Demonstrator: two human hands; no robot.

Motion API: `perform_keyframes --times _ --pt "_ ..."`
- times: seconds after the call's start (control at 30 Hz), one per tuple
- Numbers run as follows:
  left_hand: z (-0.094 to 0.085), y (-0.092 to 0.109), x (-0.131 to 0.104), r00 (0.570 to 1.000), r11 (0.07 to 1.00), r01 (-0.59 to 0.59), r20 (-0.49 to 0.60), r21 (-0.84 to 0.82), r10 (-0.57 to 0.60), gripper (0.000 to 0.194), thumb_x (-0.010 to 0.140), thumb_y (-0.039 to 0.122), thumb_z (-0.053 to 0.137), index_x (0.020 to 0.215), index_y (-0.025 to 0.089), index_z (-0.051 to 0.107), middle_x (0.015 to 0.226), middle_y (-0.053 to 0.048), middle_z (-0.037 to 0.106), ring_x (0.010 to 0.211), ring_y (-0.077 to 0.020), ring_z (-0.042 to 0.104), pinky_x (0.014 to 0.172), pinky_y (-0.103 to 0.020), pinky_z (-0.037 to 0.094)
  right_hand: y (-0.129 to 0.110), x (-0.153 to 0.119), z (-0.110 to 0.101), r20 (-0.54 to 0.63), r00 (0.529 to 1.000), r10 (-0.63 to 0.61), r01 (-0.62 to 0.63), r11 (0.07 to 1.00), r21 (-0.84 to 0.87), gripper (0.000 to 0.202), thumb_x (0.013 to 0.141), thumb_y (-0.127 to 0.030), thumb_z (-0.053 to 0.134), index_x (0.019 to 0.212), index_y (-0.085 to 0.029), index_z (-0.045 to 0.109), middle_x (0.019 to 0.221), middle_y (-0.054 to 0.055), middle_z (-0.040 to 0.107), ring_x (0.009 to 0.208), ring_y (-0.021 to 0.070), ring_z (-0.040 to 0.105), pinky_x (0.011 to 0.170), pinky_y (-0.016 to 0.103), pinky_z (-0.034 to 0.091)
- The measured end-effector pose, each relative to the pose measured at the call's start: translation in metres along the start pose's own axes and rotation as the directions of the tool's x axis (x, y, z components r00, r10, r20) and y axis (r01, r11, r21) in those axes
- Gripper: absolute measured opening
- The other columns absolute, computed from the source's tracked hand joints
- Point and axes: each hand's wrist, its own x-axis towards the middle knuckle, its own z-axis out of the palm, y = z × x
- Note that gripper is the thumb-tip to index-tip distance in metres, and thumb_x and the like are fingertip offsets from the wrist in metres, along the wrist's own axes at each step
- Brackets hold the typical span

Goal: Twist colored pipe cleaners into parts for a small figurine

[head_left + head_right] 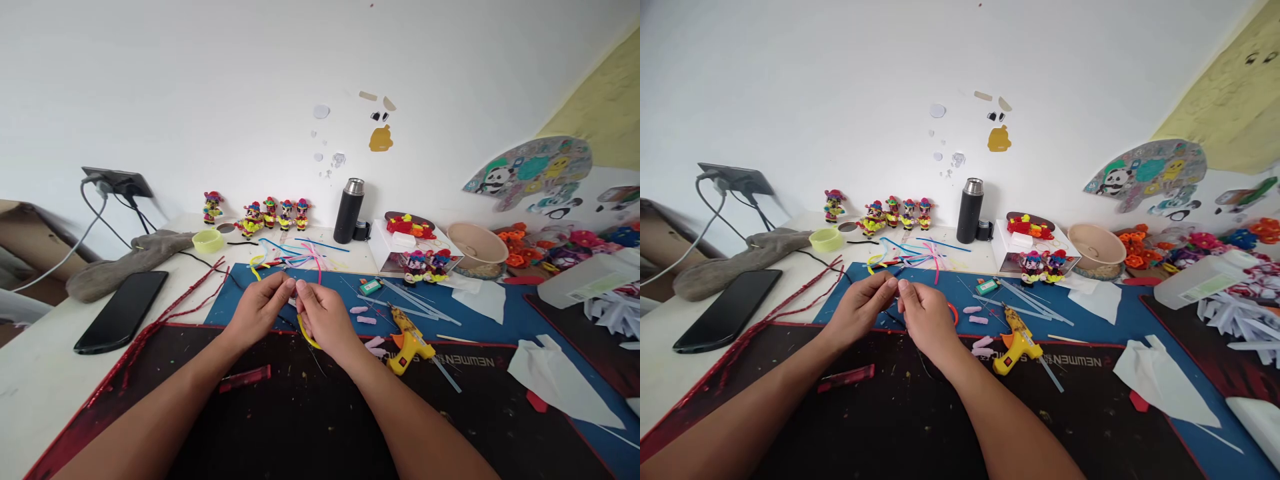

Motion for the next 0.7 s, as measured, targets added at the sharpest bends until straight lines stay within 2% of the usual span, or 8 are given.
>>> perform_keyframes --times 0.13,0.23,0.47,0.7 --pt "0.0013 -0.0046 0.0001 0.999 0.990 0.034 -0.008 -0.139 -0.036 0.043 0.104 0.055 0.051 0.079 0.020 0.054 0.064 0.004 0.044 0.057 -0.0120 0.036 0.053 -0.025 0.032 -0.0038 -0.0002 -0.0002 0.000 1.000 0.002 -0.002 1.000 0.019 0.061 0.100 -0.077 0.046 0.072 -0.022 0.052 0.046 -0.007 0.043 0.038 0.0107 0.041 0.043 0.024 0.032" --pt "0.0017 -0.0072 0.0009 0.999 0.981 0.054 0.002 -0.184 -0.055 0.041 0.103 0.055 0.053 0.082 0.020 0.055 0.064 0.005 0.043 0.056 -0.0116 0.035 0.053 -0.024 0.031 -0.0053 -0.0002 0.0000 -0.001 1.000 0.009 -0.009 0.999 0.043 0.062 0.099 -0.078 0.048 0.072 -0.022 0.053 0.045 -0.006 0.044 0.037 0.0103 0.040 0.041 0.023 0.031" --pt "0.0009 -0.0070 0.0007 0.997 0.988 0.073 0.028 -0.135 -0.070 0.041 0.104 0.055 0.051 0.083 0.020 0.055 0.067 0.004 0.046 0.059 -0.0125 0.038 0.054 -0.024 0.032 -0.0045 -0.0007 0.0000 0.008 1.000 0.028 -0.029 0.998 0.051 0.060 0.099 -0.075 0.050 0.073 -0.022 0.054 0.045 -0.006 0.045 0.037 0.0103 0.041 0.041 0.023 0.031" --pt "-0.0017 -0.0018 0.0015 0.998 0.998 0.055 0.029 -0.007 -0.054 0.040 0.104 0.053 0.047 0.083 0.020 0.055 0.067 0.003 0.046 0.060 -0.0139 0.041 0.054 -0.024 0.033 -0.0042 -0.0003 -0.0016 0.005 1.000 0.013 -0.013 1.000 0.005 0.058 0.102 -0.072 0.048 0.073 -0.022 0.054 0.045 -0.007 0.044 0.039 0.0110 0.042 0.044 0.024 0.033"
